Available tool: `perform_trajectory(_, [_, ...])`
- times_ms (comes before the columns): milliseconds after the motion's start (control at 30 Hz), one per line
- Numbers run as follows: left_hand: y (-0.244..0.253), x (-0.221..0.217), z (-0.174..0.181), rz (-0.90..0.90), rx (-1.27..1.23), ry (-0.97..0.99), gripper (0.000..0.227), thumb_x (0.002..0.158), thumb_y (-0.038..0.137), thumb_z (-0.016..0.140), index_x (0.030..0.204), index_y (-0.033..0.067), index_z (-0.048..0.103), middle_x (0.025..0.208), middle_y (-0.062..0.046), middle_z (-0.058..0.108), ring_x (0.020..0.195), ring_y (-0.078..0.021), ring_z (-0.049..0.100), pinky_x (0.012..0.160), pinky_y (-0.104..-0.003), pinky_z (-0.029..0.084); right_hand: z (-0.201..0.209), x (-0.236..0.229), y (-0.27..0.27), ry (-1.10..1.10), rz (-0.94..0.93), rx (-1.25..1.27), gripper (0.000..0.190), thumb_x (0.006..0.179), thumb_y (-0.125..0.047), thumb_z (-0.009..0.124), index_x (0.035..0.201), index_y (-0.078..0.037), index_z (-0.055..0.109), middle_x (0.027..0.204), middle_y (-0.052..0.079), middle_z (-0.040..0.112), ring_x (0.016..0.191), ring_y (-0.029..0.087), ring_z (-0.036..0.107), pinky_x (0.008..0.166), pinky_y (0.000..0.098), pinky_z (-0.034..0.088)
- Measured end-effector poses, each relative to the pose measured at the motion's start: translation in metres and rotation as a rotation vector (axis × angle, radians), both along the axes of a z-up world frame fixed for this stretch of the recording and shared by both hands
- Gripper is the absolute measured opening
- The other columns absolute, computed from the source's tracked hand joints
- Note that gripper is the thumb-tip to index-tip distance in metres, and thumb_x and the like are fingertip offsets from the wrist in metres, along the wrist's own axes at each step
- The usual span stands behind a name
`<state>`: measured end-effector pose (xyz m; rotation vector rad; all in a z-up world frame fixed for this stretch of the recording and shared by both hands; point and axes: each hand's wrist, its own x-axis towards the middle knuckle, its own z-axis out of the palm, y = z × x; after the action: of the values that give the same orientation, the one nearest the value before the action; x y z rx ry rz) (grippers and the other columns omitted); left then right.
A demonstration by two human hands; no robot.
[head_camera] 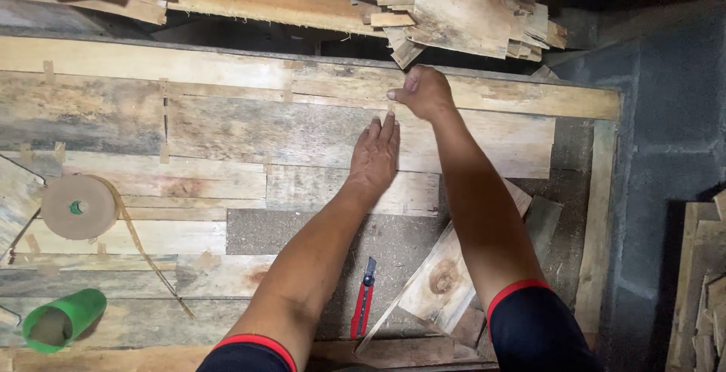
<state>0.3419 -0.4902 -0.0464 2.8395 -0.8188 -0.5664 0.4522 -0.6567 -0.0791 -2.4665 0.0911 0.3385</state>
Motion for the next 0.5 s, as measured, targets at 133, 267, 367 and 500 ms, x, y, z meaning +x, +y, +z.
perform_trajectory(133, [0.001, -0.004, -0.015, 0.044, -0.079, -0.014, 0.059, 0.097, 0.013, 0.046, 0.153, -0.0028, 0.037, 0.165, -0.02, 0.026, 0.146, -0.0394, 0.033, 0.117, -0.045, 0.033, 0.005, -0.008, 0.014, -0.087, 0.025, -0.156, 0.048, 0.067, -0.04, 0.097, 0.072, -0.006, 0.064, 0.076, 0.013, 0.068, 0.071, 0.029, 0.067, 0.067, 0.0423, 0.053])
perform_trajectory(267, [0.001, -0.001, -0.012, 0.053, -0.107, -0.029, 0.059, 0.096, 0.013, 0.047, 0.152, -0.0028, 0.039, 0.164, -0.019, 0.028, 0.146, -0.0386, 0.035, 0.117, -0.044, 0.034, 0.016, -0.01, 0.018, -0.086, -0.051, -0.151, 0.047, 0.067, -0.038, 0.096, 0.073, -0.006, 0.062, 0.082, 0.012, 0.066, 0.079, 0.031, 0.065, 0.071, 0.0436, 0.052])
perform_trajectory(367, [0.002, -0.005, -0.015, 0.056, -0.118, -0.035, 0.059, 0.096, 0.013, 0.047, 0.151, -0.0027, 0.039, 0.164, -0.019, 0.028, 0.145, -0.0392, 0.035, 0.117, -0.044, 0.034, 0.015, -0.024, 0.018, -0.162, 0.024, -0.106, 0.043, 0.071, -0.033, 0.094, 0.078, -0.006, 0.061, 0.088, 0.011, 0.061, 0.085, 0.031, 0.063, 0.074, 0.044, 0.05])
perform_trajectory(500, [0.001, -0.005, -0.019, 0.046, -0.103, -0.065, 0.061, 0.093, 0.012, 0.049, 0.152, -0.0032, 0.038, 0.163, -0.021, 0.028, 0.146, -0.0387, 0.034, 0.118, -0.044, 0.032, 0.015, -0.036, 0.016, -0.272, 0.091, -0.016, 0.043, 0.074, -0.028, 0.092, 0.089, -0.005, 0.059, 0.097, 0.011, 0.058, 0.091, 0.03, 0.062, 0.079, 0.0432, 0.05])
